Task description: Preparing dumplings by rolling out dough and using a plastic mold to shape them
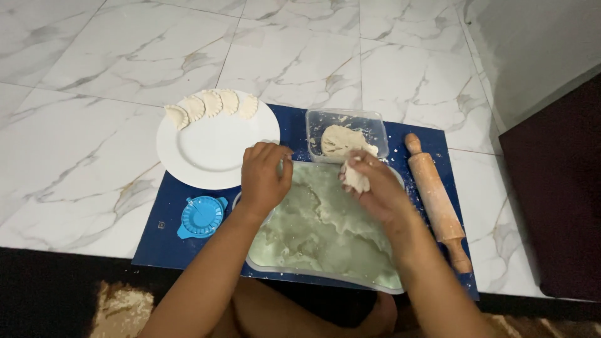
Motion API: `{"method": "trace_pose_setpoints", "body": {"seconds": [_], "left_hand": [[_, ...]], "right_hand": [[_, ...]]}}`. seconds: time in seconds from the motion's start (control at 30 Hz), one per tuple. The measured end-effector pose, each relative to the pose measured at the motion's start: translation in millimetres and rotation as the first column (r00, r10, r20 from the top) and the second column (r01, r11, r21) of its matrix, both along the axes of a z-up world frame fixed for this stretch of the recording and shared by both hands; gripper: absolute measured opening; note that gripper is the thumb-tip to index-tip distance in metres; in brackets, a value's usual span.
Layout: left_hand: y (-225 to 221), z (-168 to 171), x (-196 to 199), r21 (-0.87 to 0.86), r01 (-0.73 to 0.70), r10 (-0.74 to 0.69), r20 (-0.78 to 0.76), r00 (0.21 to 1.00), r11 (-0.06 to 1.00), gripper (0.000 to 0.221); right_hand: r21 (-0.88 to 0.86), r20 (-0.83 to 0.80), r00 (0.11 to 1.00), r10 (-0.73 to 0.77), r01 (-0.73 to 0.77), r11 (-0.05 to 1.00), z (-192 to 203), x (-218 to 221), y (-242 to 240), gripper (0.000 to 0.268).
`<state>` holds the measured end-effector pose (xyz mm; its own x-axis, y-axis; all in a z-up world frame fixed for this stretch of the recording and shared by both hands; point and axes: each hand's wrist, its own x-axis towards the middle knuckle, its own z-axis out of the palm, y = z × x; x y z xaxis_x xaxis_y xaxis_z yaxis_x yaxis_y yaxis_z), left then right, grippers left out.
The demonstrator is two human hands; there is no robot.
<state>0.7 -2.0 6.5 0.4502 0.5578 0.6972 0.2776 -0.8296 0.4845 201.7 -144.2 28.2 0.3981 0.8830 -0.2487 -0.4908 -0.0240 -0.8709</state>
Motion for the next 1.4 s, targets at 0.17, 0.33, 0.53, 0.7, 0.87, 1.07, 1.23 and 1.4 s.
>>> {"method": "trace_pose_setpoints", "body": {"seconds": [0.17, 0.33, 0.53, 0.7, 0.87, 1.07, 1.23, 1.4], "left_hand": [[1.4, -1.6, 0.1, 0.016, -0.002, 0.002, -0.004, 1.000, 1.000, 0.015], [3.5, -5.7, 2.5, 0.017, 0.008, -0.008, 0.012, 1.000, 1.000, 0.014], [4.6, -8.2, 2.1, 0.023, -0.015, 0.015, -0.013, 1.000, 1.000, 0.014], [2.9, -6.4, 2.5, 0.007, -0.014, 0.014, -0.008, 1.000, 1.000, 0.013], [4.4, -9.4, 4.0, 0.023, -0.010, 0.010, 0.009, 1.000, 1.000, 0.014], [4.8, -6.4, 2.5, 0.011, -0.011, 0.011, 0.001, 1.000, 1.000, 0.014], [3.9, -5.8, 2.0, -0.005, -0.012, 0.012, 0.003, 1.000, 1.000, 0.014], [4.9, -7.8, 2.3, 0.016, -0.018, 0.018, 0.000, 1.000, 1.000, 0.015]], "right_hand": [[-0.006, -0.059, 0.998, -0.034, 0.034, 0.999, -21.6, -10.9, -4.6, 0.012], [-0.014, -0.030, 0.998, -0.054, 0.054, 0.998, -28.7, -11.0, -10.0, 0.016], [0.030, -0.079, 0.990, -0.115, 0.118, 0.993, -23.0, -13.5, -12.2, 0.026], [0.100, -0.075, 0.962, -0.262, 0.268, 0.958, -9.5, -21.0, -10.3, 0.053], [0.075, -0.076, 0.962, -0.262, 0.267, 0.961, -17.7, -19.0, -8.3, 0.052], [0.218, -0.164, 0.986, 0.019, 0.017, 0.976, -35.2, -5.3, -10.9, 0.020], [0.193, -0.227, 0.973, 0.046, -0.001, 0.981, -26.9, -4.1, -13.7, 0.020], [0.125, -0.034, 0.998, -0.058, 0.062, 0.990, -31.7, -9.1, -15.1, 0.019]]}}
